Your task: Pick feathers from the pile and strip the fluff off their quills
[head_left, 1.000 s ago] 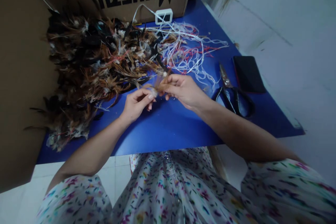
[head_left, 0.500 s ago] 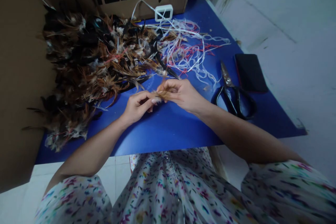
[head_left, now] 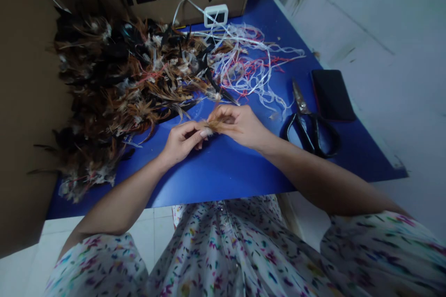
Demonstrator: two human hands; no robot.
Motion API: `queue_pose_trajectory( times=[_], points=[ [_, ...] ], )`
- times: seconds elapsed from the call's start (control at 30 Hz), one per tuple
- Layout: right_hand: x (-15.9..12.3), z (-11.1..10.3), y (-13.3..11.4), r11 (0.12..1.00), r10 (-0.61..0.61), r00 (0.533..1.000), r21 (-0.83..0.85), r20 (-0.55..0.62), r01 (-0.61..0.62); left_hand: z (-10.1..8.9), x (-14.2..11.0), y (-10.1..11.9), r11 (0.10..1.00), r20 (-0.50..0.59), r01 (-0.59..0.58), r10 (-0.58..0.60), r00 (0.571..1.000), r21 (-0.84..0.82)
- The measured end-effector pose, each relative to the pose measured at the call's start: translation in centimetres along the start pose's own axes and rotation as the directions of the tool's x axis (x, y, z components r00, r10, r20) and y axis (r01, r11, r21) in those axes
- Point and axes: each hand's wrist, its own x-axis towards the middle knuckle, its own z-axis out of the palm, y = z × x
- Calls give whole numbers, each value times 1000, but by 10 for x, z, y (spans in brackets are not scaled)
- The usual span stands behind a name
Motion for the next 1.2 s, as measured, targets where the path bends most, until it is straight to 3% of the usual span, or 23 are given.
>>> queue_pose_trajectory(
  times=[0.4,0.67,0.93,1.03,1.2],
  points=[
    [-2,-2,-2,973,-97,994,-204,52,106,0,1,3,999,5,-20,20,1000,27],
    [0,-5,2,979,-125,986,-148,115,141,-1,3,1,1000,5,-12,12,1000,-1],
    [2,-9,-1,982,-106,989,-142,107,121,-2,2,-3,1000,-20,-3,2,1000,-30],
    [3,-21,-11,972,-131,991,-197,-2,129,-2,2,-4,998,-27,1,-3,1000,-64],
    [11,-67,-18,845,-172,946,-536,-276,-3,-2,3,-4,991,-69,15,-24,997,-135]
  ],
)
